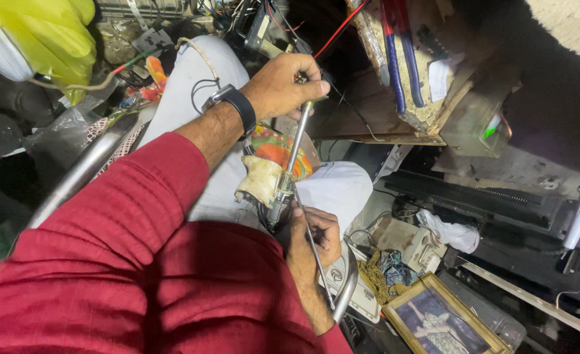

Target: The person sits in a cluttered repair workshop with a disassembled engine component on their lap. They hold a suction-cup lapping stick attached to an engine valve and repeatedly rotate the stick to lap the valve against its seat, then set the valve and tool down and pick up a ringing phone.

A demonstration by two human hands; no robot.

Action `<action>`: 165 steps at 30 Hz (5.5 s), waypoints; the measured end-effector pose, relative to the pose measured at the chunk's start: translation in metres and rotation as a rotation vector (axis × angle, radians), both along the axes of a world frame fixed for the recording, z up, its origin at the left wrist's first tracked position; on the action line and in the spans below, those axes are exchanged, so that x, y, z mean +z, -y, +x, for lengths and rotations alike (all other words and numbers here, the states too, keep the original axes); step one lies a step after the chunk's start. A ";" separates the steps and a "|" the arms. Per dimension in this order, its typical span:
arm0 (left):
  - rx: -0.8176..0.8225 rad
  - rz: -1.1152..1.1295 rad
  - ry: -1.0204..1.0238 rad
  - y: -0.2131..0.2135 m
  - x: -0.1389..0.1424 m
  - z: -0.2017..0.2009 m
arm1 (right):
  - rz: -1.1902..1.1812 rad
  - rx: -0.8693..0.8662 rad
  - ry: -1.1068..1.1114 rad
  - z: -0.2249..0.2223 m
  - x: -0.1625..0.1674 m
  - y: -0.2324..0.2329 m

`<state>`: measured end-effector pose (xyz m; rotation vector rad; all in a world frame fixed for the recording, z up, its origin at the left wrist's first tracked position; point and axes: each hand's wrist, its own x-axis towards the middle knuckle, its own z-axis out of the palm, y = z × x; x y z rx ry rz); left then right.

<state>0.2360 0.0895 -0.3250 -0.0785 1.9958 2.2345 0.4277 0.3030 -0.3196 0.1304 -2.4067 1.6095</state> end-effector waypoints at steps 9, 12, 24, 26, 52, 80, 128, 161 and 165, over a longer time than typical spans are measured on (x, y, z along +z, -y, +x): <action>-0.047 0.165 0.195 0.006 0.006 -0.004 | -0.035 0.019 -0.005 0.003 -0.001 -0.002; 0.011 0.113 0.224 0.006 0.011 -0.003 | 0.006 0.014 -0.003 0.003 -0.001 -0.003; 0.050 0.133 0.272 0.007 0.012 -0.006 | 0.213 0.021 -0.072 -0.001 0.000 0.000; 0.058 0.140 0.283 0.007 0.010 -0.006 | 0.281 0.048 -0.104 -0.003 0.002 0.001; -0.024 0.026 0.341 0.008 0.008 -0.020 | 0.284 0.040 -0.163 -0.005 0.007 0.003; 0.046 0.030 0.342 0.005 0.015 -0.011 | 0.334 0.070 -0.187 -0.006 0.014 0.007; 0.117 -0.261 0.309 0.000 0.026 -0.011 | 0.308 0.156 -0.150 -0.009 0.016 0.008; 0.134 -0.253 0.274 -0.007 0.014 -0.010 | 0.327 0.100 -0.166 -0.008 0.012 0.006; 0.112 -0.268 0.312 -0.006 0.025 -0.007 | 0.316 0.117 -0.107 -0.008 0.012 0.005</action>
